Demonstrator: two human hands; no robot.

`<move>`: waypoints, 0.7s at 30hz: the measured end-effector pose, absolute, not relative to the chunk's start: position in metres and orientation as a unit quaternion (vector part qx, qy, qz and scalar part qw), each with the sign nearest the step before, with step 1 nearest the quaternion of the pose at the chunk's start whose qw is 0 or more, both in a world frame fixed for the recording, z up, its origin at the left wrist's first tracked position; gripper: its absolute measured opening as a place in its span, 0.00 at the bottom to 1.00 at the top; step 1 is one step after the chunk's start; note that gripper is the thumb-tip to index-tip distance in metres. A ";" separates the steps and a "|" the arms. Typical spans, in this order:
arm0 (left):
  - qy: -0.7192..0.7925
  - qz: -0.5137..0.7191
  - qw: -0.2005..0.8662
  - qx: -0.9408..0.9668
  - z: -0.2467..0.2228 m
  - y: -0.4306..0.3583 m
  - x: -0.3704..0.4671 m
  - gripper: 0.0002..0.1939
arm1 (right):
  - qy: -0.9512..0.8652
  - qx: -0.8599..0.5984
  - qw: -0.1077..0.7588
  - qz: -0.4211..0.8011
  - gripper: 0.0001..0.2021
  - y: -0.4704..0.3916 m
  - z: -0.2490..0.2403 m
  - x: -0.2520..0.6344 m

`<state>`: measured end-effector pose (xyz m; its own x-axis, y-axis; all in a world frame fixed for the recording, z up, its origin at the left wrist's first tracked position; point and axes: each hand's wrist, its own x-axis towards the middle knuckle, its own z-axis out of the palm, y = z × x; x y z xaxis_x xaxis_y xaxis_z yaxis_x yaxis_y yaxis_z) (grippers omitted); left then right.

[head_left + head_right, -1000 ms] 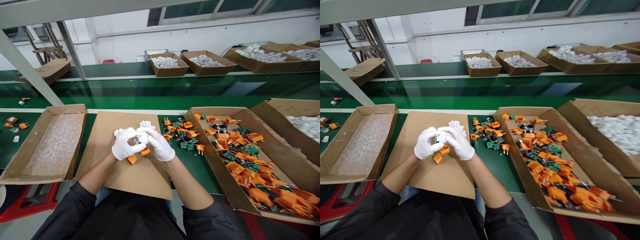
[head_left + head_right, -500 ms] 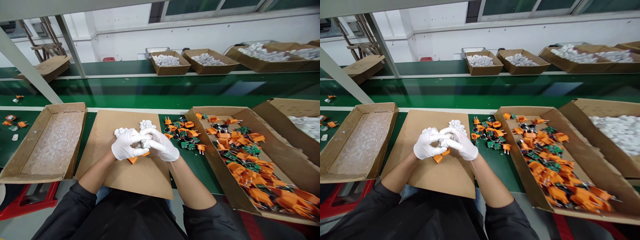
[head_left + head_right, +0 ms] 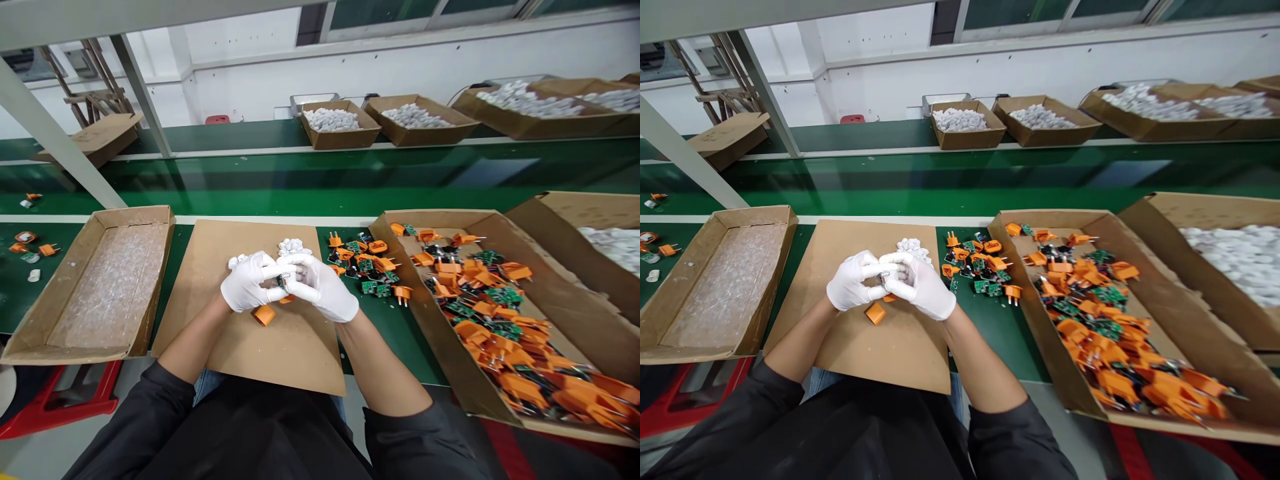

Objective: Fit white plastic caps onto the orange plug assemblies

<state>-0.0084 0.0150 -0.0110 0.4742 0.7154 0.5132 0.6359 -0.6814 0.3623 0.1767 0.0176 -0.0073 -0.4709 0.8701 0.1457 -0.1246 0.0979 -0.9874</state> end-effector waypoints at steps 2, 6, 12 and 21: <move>0.396 0.325 0.060 0.857 -0.011 0.015 -0.008 0.12 | -0.621 -0.295 0.404 0.603 0.19 0.019 -0.007 0.179; 0.394 0.310 0.058 0.864 -0.010 0.016 -0.009 0.12 | -0.645 -0.284 0.401 0.585 0.19 0.021 -0.006 0.180; 0.395 0.304 0.027 0.867 -0.010 0.014 -0.009 0.12 | -0.661 -0.286 0.422 0.551 0.16 0.020 -0.006 0.177; 0.389 0.298 0.057 0.870 -0.004 0.011 -0.006 0.14 | -0.631 -0.263 0.397 0.613 0.19 0.021 0.000 0.178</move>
<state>-0.0062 0.0114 -0.0043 0.5204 0.7108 0.4733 0.6423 -0.6910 0.3315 0.1780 0.0212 0.0000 -0.5471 0.8177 0.1792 -0.1550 0.1114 -0.9816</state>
